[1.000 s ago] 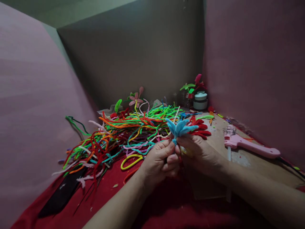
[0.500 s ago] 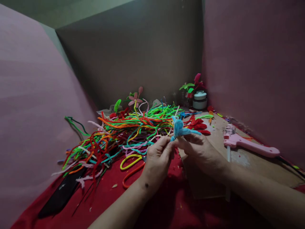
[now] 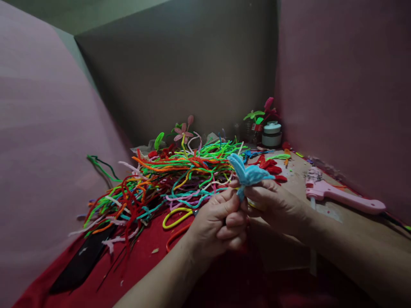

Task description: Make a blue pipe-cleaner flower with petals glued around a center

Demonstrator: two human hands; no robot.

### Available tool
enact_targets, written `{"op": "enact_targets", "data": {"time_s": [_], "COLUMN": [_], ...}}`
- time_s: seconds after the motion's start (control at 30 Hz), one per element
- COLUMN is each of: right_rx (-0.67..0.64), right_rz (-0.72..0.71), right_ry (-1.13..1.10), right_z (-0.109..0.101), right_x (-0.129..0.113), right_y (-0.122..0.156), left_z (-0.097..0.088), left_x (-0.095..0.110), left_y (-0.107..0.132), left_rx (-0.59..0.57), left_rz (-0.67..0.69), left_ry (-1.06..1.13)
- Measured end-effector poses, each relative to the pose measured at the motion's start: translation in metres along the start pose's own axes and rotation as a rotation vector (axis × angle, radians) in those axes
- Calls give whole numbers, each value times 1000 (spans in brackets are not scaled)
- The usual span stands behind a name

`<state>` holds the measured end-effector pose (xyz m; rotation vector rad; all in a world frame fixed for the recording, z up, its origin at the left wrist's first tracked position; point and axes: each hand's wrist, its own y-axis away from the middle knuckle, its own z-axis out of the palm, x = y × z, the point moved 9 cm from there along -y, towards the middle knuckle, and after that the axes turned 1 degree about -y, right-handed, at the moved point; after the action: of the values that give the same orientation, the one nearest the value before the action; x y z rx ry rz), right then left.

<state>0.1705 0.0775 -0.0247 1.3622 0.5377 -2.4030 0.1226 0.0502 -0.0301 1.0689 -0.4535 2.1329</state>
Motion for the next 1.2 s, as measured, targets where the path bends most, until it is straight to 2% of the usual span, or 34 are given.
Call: {"op": "enact_targets", "data": {"time_s": [0.07, 0.13, 0.2, 0.3, 0.37, 0.43, 0.53, 0.7, 0.77, 0.83, 0.93, 1.0, 1.07, 1.1, 1.17, 1.2], "right_rx": [-33, 5, 76, 194, 227, 171, 41, -74, -131, -155, -83, -1, 84, 123, 194, 211], "right_rz": [12, -35, -84, -98, -119, -153, -207, -233, -206, -191, -178, -184, -203, -212, -216, -207], "right_ry": [8, 23, 44, 94, 140, 199, 294, 398, 426, 429, 373, 319, 284, 281, 286, 286], "right_z": [3, 1, -3, -7, -5, 5, 20, 28, 34, 37, 31, 22, 12, 7, 1, 0], "right_x": [-1, -5, -7, -5, -8, -15, -26, -36, -34, -32, -27, -23, -22, -22, -23, -22], "right_y": [1, 0, 0, -1, -2, -4, -5, -4, -4, -5, -9, -12, -14, -15, -14, -14], "left_z": [4, 2, -7, -16, -16, -17, -17, -5, 1, 1, -9, -18, -23, -23, -12, -6], "left_x": [-4, -2, 10, 41, 52, 49, 36, 20, 15, 14, 21, 35, 63, 80, 100, 104], "left_y": [0, -1, 0, 12, 20, 18, 10, 4, 3, 2, 2, 4, 13, 23, 42, 48], "left_rx": [-59, -25, 125, 427, 518, 457, 243, -76, -155, -158, -49, 95, 335, 488, 684, 714], "left_rz": [-35, -3, 98, 346, 431, 386, 254, 171, 157, 156, 151, 171, 318, 442, 672, 751], "left_ry": [44, -42, -288, -702, -794, -726, -482, -119, -26, 2, -163, -455, -863, -1016, -1169, -1191]}}
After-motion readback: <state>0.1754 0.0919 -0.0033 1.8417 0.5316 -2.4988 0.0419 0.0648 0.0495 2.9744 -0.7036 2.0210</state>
